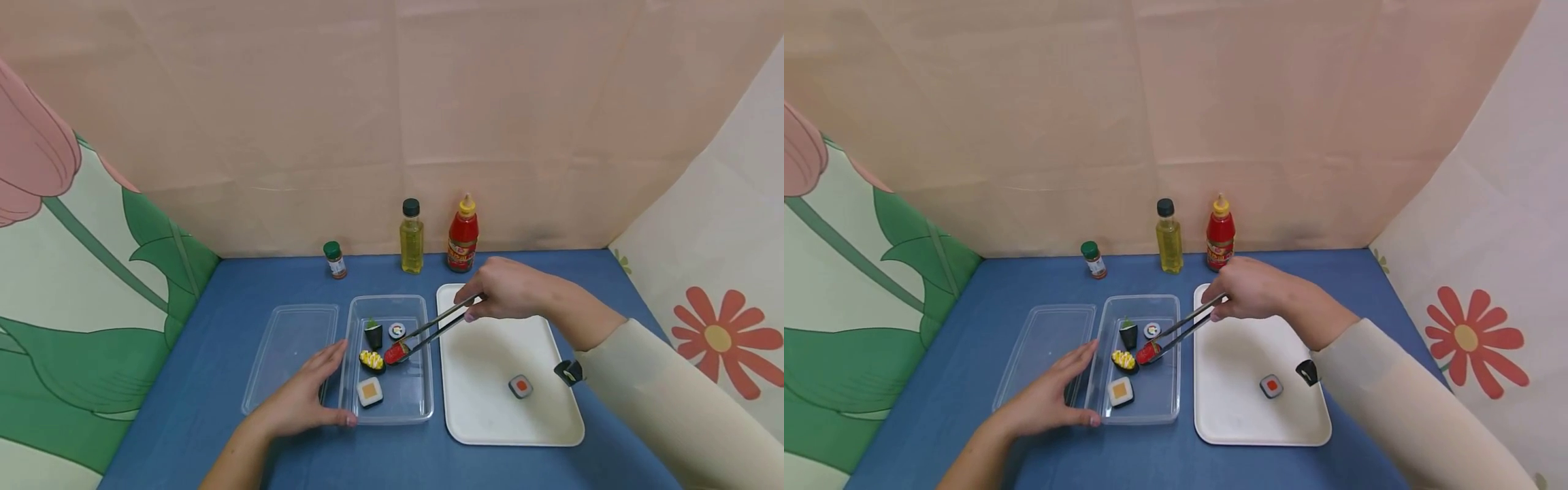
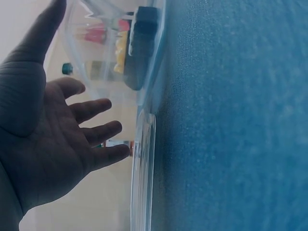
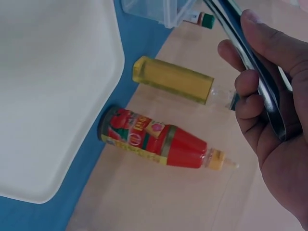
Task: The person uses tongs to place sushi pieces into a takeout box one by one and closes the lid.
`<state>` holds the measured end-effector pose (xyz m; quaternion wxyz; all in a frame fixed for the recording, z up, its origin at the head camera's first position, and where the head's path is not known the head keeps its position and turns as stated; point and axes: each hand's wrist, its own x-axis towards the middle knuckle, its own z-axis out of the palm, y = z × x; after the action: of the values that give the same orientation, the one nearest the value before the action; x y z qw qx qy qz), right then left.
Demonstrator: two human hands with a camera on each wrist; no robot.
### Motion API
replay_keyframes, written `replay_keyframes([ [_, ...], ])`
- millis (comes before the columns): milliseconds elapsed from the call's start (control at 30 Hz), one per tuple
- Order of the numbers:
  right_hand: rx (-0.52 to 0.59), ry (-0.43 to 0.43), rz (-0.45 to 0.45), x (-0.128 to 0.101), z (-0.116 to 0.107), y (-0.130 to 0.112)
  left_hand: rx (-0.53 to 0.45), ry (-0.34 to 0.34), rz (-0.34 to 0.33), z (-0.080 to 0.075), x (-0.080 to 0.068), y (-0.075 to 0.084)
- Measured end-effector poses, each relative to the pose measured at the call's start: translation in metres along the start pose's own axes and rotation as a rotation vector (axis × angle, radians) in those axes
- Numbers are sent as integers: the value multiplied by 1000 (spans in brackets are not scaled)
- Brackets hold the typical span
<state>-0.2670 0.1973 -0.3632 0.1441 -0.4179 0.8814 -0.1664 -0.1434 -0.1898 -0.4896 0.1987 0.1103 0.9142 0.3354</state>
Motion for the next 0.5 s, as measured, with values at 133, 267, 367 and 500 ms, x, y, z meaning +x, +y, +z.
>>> replay_keyframes([
  [133, -55, -17, 0, 6, -4, -9, 3, 0, 12, 0, 0, -1],
  [267, -90, -63, 40, 14, -7, -20, 5, 0, 9, 0, 0, -1],
  [367, -117, -80, 60, 19, -10, -26, 3, 1, 1, 0, 0, -1],
  [500, -156, -83, 64, 24, -11, -32, 5, 5, 1, 1, 0, -2],
])
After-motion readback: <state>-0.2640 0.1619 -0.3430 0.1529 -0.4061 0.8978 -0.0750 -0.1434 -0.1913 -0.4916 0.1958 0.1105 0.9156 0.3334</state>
